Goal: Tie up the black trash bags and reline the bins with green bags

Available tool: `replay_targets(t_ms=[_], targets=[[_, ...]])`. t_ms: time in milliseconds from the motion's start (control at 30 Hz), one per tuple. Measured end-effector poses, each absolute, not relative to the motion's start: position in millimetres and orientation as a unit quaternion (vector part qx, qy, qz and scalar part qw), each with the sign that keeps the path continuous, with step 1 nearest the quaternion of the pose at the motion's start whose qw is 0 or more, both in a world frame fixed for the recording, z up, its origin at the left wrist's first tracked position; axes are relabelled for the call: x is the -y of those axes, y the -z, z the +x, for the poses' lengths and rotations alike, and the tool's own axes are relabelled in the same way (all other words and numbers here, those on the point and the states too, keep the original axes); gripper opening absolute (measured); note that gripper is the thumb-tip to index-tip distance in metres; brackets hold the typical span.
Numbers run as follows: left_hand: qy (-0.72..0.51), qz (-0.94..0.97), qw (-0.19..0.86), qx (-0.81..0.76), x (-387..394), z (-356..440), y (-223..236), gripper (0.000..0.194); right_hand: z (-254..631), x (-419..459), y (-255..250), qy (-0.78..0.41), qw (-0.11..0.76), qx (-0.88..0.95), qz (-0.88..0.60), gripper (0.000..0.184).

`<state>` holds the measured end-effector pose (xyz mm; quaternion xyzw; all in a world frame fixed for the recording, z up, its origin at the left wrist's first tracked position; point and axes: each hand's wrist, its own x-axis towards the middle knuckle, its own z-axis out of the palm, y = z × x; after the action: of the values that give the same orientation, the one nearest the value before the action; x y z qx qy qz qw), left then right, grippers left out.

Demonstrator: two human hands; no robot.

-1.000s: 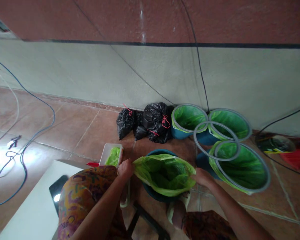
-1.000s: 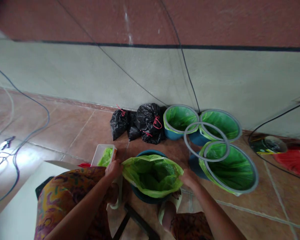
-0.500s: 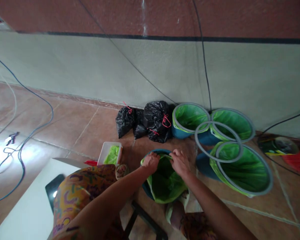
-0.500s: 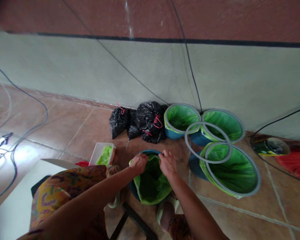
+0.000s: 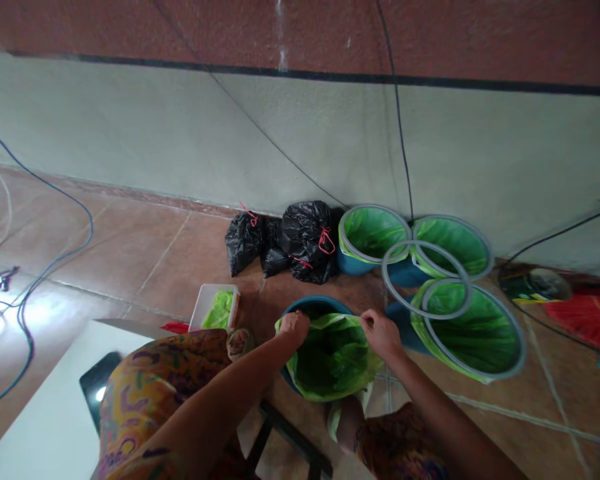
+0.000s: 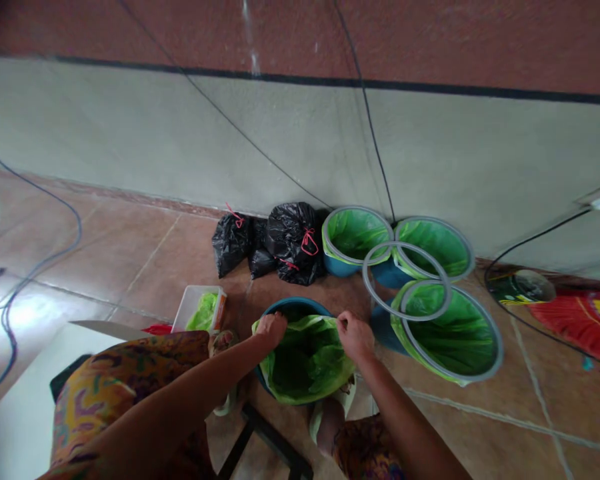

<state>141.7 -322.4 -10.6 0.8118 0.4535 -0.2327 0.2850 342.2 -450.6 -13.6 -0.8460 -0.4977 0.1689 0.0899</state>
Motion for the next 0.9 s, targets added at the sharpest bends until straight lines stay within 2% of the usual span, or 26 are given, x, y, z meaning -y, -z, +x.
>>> replay_targets(t_ms=[200, 367, 500, 567, 633, 767, 900], targets=[[0.215, 0.802, 0.281, -0.481, 319.2, 127.7, -8.1, 0.029, 355.7, 460.7, 22.6, -0.193, 0.059, 0.426, -0.882, 0.022], [0.176, 0.790, 0.283, -0.514, 296.4, 111.9, -24.4, 0.035, 354.2, 455.8, 20.1, -0.250, 0.056, 0.430, -0.866, 0.020], [0.118, 0.823, 0.285, -0.476, 283.5, 109.0, -27.8, 0.033, 334.1, 433.1, 0.1, -0.181, 0.157, 0.542, -0.805, 0.054], [0.091, 0.839, 0.289, -0.452, 280.9, 109.4, -28.0, 0.032, 321.2, 416.3, -11.2, -0.204, 0.182, 0.597, -0.754, 0.061], [0.067, 0.848, 0.296, -0.435, 279.9, 108.9, -28.2, 0.032, 311.3, 399.5, -17.3, -0.256, 0.168, 0.613, -0.728, 0.056], [0.060, 0.850, 0.314, -0.418, 280.1, 102.5, -27.8, 0.031, 309.9, 378.0, -8.0, -0.355, 0.127, 0.588, -0.716, 0.026], [0.096, 0.857, 0.270, -0.429, 282.6, 95.8, -29.0, 0.034, 320.2, 374.6, 9.8, -0.397, 0.196, 0.523, -0.728, 0.014]])
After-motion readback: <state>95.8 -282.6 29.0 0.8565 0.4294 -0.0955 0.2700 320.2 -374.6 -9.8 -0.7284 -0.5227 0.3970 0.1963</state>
